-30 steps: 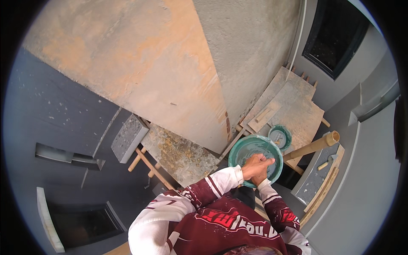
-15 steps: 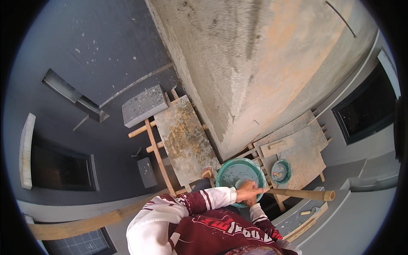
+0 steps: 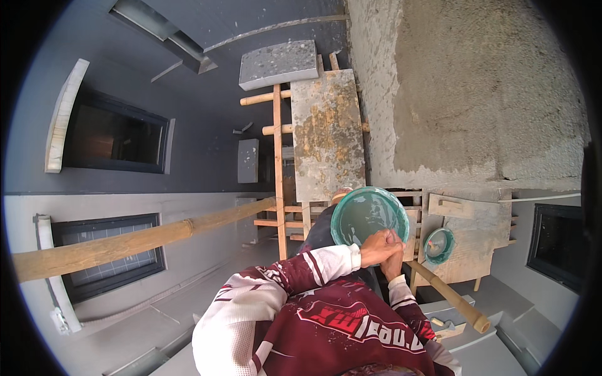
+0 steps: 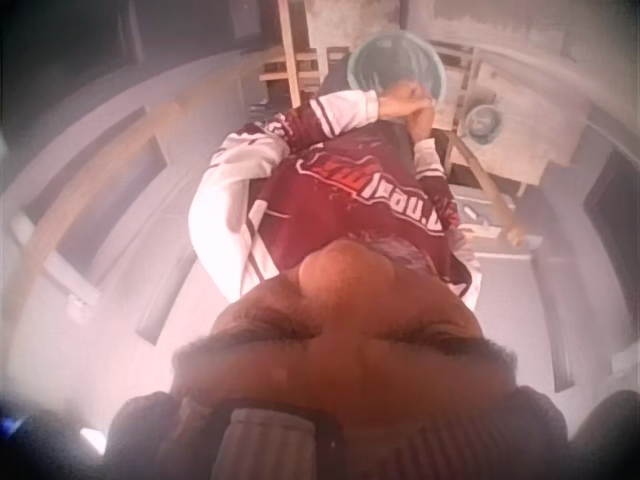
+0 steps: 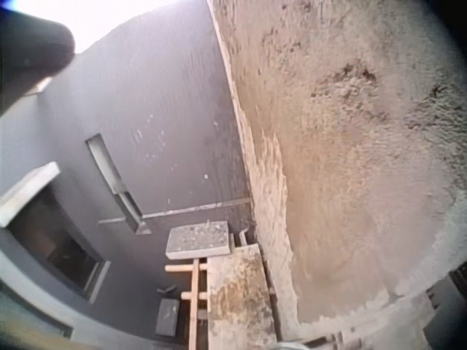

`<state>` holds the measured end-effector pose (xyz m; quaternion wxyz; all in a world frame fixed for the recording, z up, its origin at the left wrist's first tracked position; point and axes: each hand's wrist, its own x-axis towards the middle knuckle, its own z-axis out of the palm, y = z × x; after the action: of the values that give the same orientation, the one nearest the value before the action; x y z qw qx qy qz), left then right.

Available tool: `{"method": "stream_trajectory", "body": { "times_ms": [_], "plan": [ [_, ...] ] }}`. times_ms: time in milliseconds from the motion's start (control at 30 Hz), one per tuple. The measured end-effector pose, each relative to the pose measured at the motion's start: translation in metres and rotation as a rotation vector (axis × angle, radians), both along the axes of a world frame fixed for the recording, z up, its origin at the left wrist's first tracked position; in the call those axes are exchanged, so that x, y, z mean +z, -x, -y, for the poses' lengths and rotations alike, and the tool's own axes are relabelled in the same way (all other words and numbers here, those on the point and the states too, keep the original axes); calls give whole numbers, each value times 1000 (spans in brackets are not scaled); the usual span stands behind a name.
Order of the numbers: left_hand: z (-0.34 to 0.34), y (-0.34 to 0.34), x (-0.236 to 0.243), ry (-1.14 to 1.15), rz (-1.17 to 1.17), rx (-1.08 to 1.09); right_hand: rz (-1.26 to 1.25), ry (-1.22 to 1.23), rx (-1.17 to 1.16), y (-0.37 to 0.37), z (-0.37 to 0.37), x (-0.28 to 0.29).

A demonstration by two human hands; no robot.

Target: The person stands on scaffolding and sprays a liquid from a small bottle onto a concrete wall. They repeatedly dip the bottle into a bucket to refill it and continue spraying the wall surface.

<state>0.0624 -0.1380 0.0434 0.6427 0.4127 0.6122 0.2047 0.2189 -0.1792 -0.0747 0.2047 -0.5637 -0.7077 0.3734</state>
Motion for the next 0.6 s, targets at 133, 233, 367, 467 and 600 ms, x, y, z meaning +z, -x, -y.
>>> {"method": "stream_trajectory", "body": {
  "times_ms": [133, 233, 367, 467, 600],
  "plan": [
    [7, 4, -6, 22, -11, 122, -118, -18, -66, 3, -3, 17],
    [10, 11, -15, -1, -18, 201, -115, -47, -49, 4, -11, 15],
    [20, 25, -16, -15, 9, 334, -144, -64, 1, 11, -20, 17],
    [29, 36, -24, 13, 48, 437, -213, -23, 16, 28, -27, 21],
    [27, 51, -13, 68, 85, 511, -297, 71, 7, 44, -34, 27]
  ]
}}
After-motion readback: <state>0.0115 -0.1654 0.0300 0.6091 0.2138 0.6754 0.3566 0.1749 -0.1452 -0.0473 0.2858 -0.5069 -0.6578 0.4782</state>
